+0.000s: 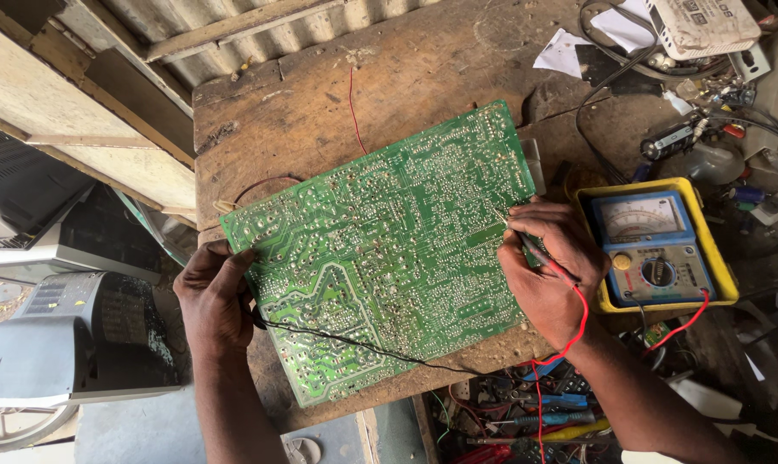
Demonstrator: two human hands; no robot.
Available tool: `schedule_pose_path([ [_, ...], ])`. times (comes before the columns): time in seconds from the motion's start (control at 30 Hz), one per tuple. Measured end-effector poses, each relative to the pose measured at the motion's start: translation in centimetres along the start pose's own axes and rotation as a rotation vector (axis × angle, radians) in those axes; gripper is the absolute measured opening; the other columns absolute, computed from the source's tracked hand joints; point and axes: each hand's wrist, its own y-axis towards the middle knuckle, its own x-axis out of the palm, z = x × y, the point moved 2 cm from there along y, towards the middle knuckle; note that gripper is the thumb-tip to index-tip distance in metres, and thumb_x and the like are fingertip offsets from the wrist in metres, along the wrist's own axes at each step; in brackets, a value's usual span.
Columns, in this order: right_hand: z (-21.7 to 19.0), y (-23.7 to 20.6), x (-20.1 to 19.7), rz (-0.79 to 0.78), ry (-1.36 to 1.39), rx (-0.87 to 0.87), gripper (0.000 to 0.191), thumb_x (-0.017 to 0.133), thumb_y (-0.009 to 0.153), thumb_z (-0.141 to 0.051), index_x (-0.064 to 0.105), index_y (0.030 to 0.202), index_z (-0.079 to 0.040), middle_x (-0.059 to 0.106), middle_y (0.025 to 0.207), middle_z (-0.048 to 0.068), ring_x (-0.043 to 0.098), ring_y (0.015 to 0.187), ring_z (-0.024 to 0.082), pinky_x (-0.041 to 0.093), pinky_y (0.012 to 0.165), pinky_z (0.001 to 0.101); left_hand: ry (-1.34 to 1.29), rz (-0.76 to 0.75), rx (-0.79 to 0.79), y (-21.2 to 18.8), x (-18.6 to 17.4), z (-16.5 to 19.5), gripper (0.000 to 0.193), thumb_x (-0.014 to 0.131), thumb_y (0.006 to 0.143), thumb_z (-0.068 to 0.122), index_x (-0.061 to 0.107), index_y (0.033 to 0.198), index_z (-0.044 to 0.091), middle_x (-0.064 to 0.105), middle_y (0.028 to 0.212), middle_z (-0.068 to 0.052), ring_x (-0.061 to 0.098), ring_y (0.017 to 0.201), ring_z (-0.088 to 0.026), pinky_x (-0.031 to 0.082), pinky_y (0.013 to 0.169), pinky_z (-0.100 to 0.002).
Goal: The person uses a multimeter to test various points on a green circuit board, then uses a soldering iron to apply heat to specific solder joints. The person adjusts the multimeter dial and moves the probes across the board surface.
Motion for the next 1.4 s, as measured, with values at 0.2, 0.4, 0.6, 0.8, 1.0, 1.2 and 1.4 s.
schedule_pose_path([
  [0.2, 0.29, -0.25, -0.08, 0.004, 0.009, 0.033, 0.025, 0.074, 0.086, 0.013, 0.066, 0.105, 0.0, 0.072, 0.111, 0.012, 0.072, 0.109, 0.026, 0.059, 0.098, 0.0351, 0.005, 0.004, -0.001, -0.1, 0.07, 0.17, 0.007, 0.072, 0.089, -0.005, 0.069, 0.09, 0.001, 0.062, 0.07, 0.001, 0.045, 0.051, -0.003, 0.034, 0.047, -0.02],
  [0.4, 0.5, -0.45, -0.2, 0.015, -0.014, 0.047, 0.024, 0.074, 0.087, 0.013, 0.066, 0.105, 0.0, 0.072, 0.112, 0.013, 0.073, 0.109, 0.026, 0.059, 0.097, 0.0352, 0.002, 0.016, -0.011, -0.16, 0.19, 0.36, 0.006, 0.071, 0.088, -0.005, 0.069, 0.09, 0.0, 0.062, 0.071, 0.001, 0.046, 0.053, -0.003, 0.035, 0.048, -0.019],
  [0.6, 0.45, -0.31, -0.13, 0.01, -0.038, 0.032, 0.024, 0.075, 0.085, 0.012, 0.066, 0.104, 0.0, 0.072, 0.112, 0.013, 0.073, 0.11, 0.027, 0.06, 0.098, 0.0364, 0.0, 0.009, -0.002, -0.16, 0.18, 0.39, 0.006, 0.072, 0.089, -0.005, 0.069, 0.091, 0.0, 0.059, 0.067, 0.002, 0.043, 0.05, -0.003, 0.032, 0.045, -0.02],
  [0.8, 0.22, -0.05, -0.03, 0.01, -0.041, 0.012, 0.025, 0.075, 0.084, 0.013, 0.066, 0.104, 0.0, 0.072, 0.11, 0.013, 0.072, 0.109, 0.028, 0.06, 0.099, 0.0374, 0.002, 0.017, -0.004, -0.13, 0.01, 0.34, 0.007, 0.072, 0.088, -0.005, 0.069, 0.091, 0.0, 0.059, 0.067, 0.002, 0.043, 0.05, -0.003, 0.032, 0.045, -0.02],
  [1.0, 0.04, 0.1, -0.04, 0.01, -0.036, -0.004, 0.027, 0.075, 0.083, 0.014, 0.065, 0.104, 0.0, 0.072, 0.11, 0.013, 0.072, 0.109, 0.029, 0.059, 0.1, 0.038, 0.002, 0.014, -0.002, -0.21, 0.12, 0.32, 0.006, 0.071, 0.089, -0.005, 0.069, 0.09, 0.001, 0.061, 0.068, 0.001, 0.044, 0.05, -0.003, 0.033, 0.046, -0.02],
  [1.2, 0.01, 0.12, -0.11, 0.012, -0.028, -0.009, 0.027, 0.075, 0.083, 0.015, 0.065, 0.104, 0.0, 0.072, 0.11, 0.013, 0.072, 0.108, 0.029, 0.059, 0.102, 0.0391, 0.007, 0.023, -0.014, -0.21, 0.17, 0.25, 0.006, 0.071, 0.089, -0.005, 0.069, 0.09, 0.0, 0.058, 0.066, 0.002, 0.043, 0.05, -0.003, 0.032, 0.045, -0.02],
  [1.4, 0.23, -0.11, -0.1, 0.015, -0.011, 0.02, 0.026, 0.074, 0.084, 0.014, 0.066, 0.104, 0.0, 0.072, 0.11, 0.013, 0.072, 0.109, 0.028, 0.059, 0.101, 0.0381, 0.016, 0.019, -0.008, -0.22, 0.07, 0.18, 0.006, 0.072, 0.089, -0.004, 0.068, 0.089, 0.0, 0.057, 0.066, 0.002, 0.042, 0.05, -0.003, 0.031, 0.045, -0.02],
])
